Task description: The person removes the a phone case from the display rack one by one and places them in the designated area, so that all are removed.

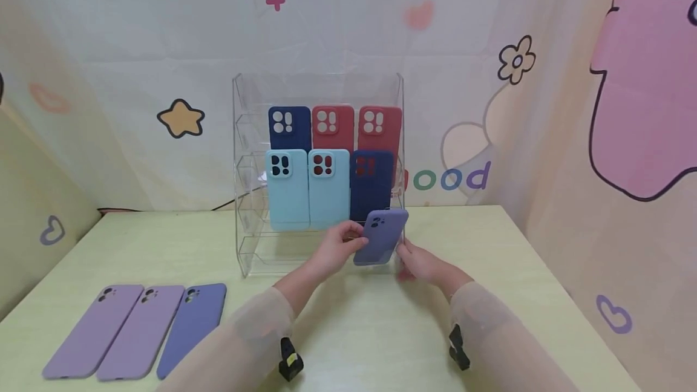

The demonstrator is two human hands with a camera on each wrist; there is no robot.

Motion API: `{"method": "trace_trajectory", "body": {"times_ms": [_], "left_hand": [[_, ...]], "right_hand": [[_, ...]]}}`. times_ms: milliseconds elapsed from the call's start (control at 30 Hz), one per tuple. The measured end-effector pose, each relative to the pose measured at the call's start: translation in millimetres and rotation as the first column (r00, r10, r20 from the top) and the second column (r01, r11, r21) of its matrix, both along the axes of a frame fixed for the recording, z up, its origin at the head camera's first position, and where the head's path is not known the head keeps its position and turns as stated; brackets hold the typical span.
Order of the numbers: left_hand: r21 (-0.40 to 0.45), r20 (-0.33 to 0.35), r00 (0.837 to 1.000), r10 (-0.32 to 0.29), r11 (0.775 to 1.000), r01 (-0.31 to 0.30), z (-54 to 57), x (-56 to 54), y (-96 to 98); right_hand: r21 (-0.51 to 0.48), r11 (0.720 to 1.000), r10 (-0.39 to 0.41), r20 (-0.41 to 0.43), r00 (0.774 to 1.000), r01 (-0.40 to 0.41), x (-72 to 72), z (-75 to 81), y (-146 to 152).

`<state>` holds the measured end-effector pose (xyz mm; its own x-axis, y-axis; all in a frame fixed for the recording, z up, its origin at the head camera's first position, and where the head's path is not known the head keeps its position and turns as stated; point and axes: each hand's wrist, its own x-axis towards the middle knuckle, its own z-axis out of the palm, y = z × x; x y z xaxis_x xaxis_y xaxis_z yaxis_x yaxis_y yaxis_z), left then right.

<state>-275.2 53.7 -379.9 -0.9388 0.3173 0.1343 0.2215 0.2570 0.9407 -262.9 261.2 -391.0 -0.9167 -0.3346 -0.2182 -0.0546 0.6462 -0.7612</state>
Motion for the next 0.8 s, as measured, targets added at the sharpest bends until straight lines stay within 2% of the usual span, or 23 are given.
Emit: {"method": "trace_trajectory", "body": {"times_ms": [133,267,400,433,500,633,667,800], "left_hand": [[0.088,-0.015,1.000,0.016,0.996,-0.015,5.0,1.6,-15.0],[0.124,0.003,1.000,0.024,0.992,-0.024,11.9,3.8,-32.8],[0.171,0.056,0.998,0.016,0.985,-0.026,17.5,10.1,-48.2],[0.185,0.071,0.997,0.015,0.982,-0.028,21.9,15.2,-51.8],[0.211,0.103,0.995,0.014,0.977,-0.035,23.1,20.7,-58.4],[0.250,0.164,0.986,-0.019,0.968,-0.023,21.6,31.4,-71.5],[0.257,0.182,0.983,-0.031,0.966,-0.018,17.0,31.1,-74.9],[0.266,0.239,0.969,-0.065,0.964,-0.001,11.9,40.1,-89.6]], "right_hand": [[0.045,0.999,0.013,0.014,1.000,-0.014,0.3,6.4,-1.6],[0.100,0.995,-0.004,0.006,1.000,0.004,1.9,11.9,-1.1],[0.158,0.987,-0.003,-0.095,0.996,0.018,-2.0,13.8,-1.0],[0.184,0.983,-0.004,-0.122,0.992,0.026,-3.9,14.4,-1.9],[0.230,0.972,-0.011,-0.169,0.986,0.051,-8.1,15.5,-4.9],[0.306,0.947,-0.036,-0.214,0.976,0.102,-11.5,21.2,-12.4],[0.307,0.946,-0.038,-0.213,0.976,0.104,-11.6,22.1,-13.7],[0.268,0.959,-0.056,-0.138,0.989,0.092,-11.6,21.5,-14.8]]}}
